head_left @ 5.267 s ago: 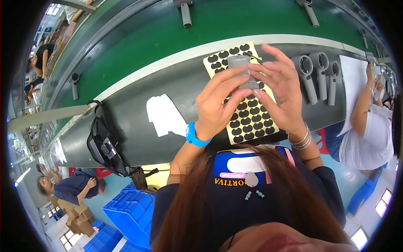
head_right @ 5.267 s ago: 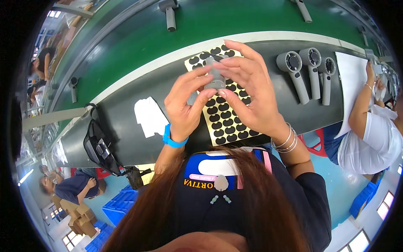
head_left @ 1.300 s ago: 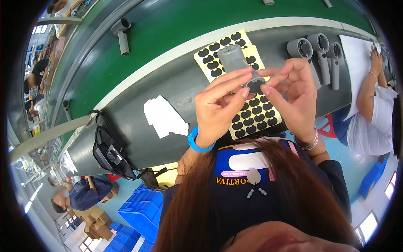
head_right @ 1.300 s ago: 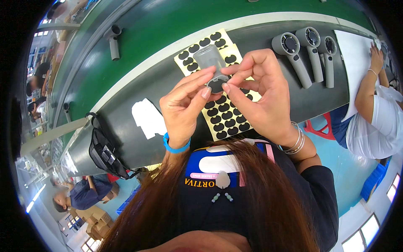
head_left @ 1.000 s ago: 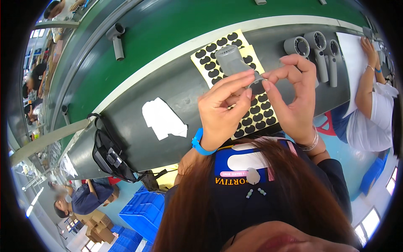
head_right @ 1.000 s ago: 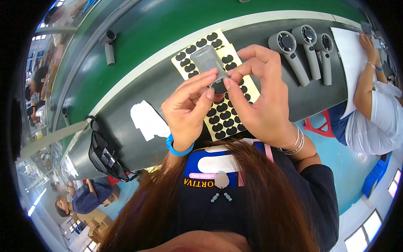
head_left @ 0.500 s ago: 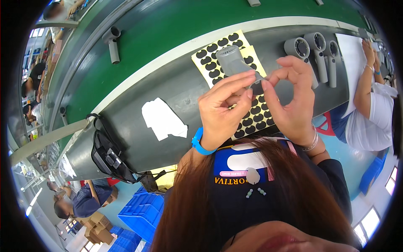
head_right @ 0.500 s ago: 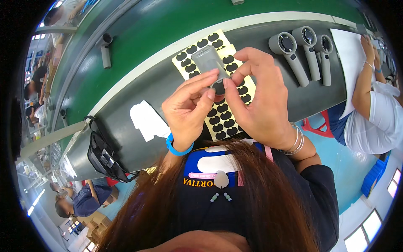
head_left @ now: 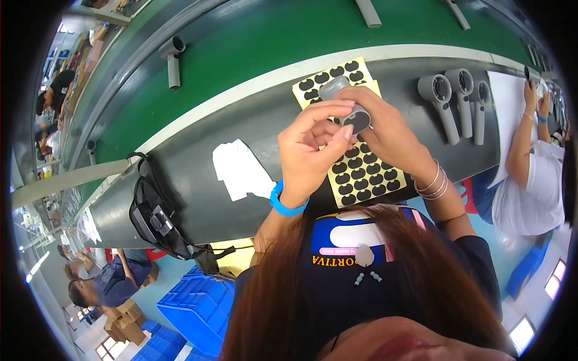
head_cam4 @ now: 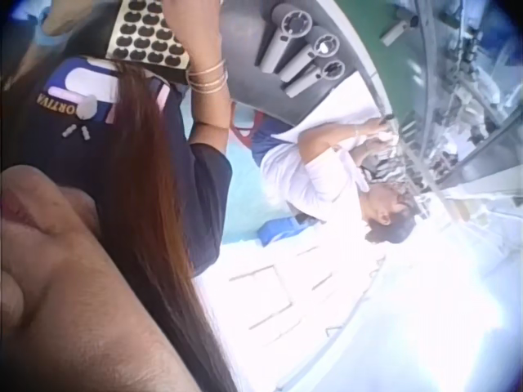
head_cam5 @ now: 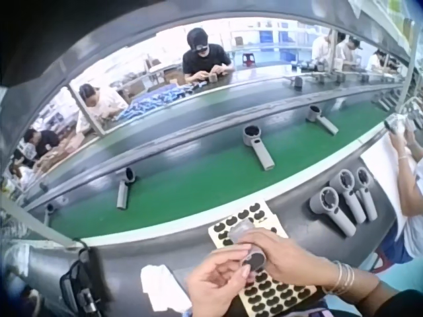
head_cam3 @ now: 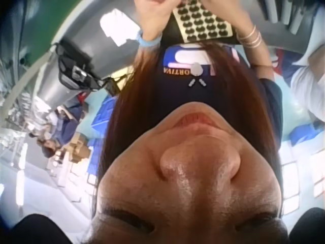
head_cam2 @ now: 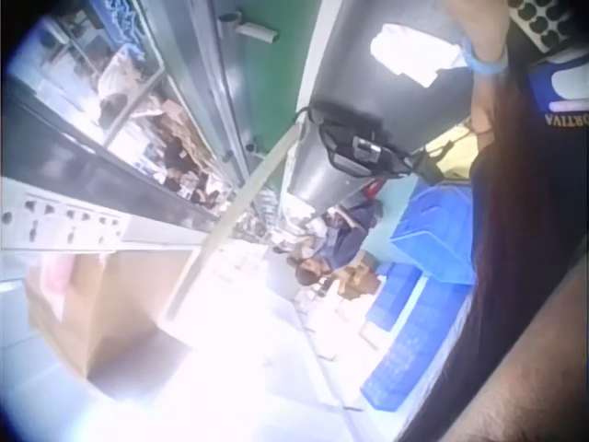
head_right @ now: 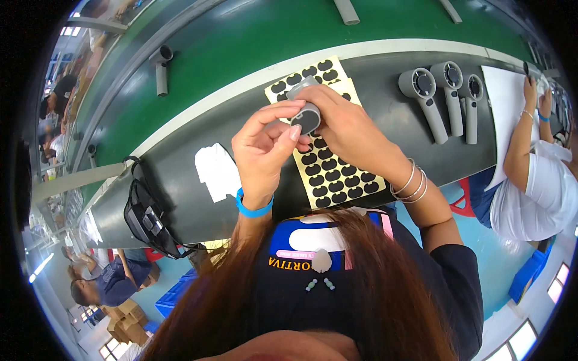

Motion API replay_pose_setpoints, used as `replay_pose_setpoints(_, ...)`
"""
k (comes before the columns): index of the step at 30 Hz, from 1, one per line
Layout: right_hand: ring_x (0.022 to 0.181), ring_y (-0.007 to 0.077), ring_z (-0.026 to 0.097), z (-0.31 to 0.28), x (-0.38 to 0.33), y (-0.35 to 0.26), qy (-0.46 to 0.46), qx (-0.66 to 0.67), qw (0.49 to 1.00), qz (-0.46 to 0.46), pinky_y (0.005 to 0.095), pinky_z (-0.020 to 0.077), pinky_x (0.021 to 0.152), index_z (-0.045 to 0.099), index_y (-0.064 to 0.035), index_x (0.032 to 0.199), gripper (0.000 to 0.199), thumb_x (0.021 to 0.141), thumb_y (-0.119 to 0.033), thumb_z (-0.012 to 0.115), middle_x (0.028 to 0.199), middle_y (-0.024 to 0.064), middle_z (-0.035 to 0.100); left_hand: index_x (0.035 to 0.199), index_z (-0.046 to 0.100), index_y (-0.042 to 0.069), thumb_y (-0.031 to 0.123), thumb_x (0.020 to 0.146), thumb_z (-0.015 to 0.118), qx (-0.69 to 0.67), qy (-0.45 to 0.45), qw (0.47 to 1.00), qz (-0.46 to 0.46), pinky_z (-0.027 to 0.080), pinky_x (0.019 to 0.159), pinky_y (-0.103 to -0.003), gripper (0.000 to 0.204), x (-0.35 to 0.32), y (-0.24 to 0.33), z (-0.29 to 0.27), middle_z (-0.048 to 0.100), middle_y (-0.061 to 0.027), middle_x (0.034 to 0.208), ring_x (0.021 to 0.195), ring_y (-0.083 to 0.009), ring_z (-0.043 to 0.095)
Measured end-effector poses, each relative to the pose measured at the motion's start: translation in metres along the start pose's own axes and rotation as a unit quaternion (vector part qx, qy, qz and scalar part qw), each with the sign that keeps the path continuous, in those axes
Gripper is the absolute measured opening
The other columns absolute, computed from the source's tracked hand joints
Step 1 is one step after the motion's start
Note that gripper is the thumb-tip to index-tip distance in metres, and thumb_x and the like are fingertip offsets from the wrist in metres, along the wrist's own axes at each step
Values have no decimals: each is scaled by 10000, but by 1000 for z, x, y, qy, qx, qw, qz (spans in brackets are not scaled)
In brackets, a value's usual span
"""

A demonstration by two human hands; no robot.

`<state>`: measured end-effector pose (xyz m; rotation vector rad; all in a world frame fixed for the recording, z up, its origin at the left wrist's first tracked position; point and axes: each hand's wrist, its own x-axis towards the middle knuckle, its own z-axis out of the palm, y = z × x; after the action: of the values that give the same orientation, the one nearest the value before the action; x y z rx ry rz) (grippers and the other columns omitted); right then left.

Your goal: Applying small circular stickers to grey cylindrical components at a manual assembly station.

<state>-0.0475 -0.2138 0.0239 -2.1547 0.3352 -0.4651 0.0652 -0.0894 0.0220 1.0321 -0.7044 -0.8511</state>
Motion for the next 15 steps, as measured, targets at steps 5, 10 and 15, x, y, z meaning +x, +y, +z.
replay_pose_setpoints(5,974,379,571,2,28,-19,-86,-87,992,-10,427,501,747,490,-85,1157,440,742,50,545,1166,121,523,989,541,-25,-139,718,689,-18,70,996,49,538,618,-187,329,6,4,-11,553,-112,1116,818,-108,618)
replay_pose_setpoints(10,1051,330,553,14,106,48,-50,-264,929,-254,394,476,836,516,-70,1122,391,753,59,520,1214,123,490,917,539,6,51,864,632,-49,182,982,13,491,499,-217,116,27,-19,-46,634,-121,960,632,-94,586)
replay_pose_setpoints(15,921,309,566,-8,191,133,-18,-457,869,-189,387,460,840,500,-56,1138,409,743,40,554,1244,126,477,966,603,-23,116,892,609,0,175,984,-44,511,624,-234,157,22,-46,-50,651,-100,973,690,-119,604)
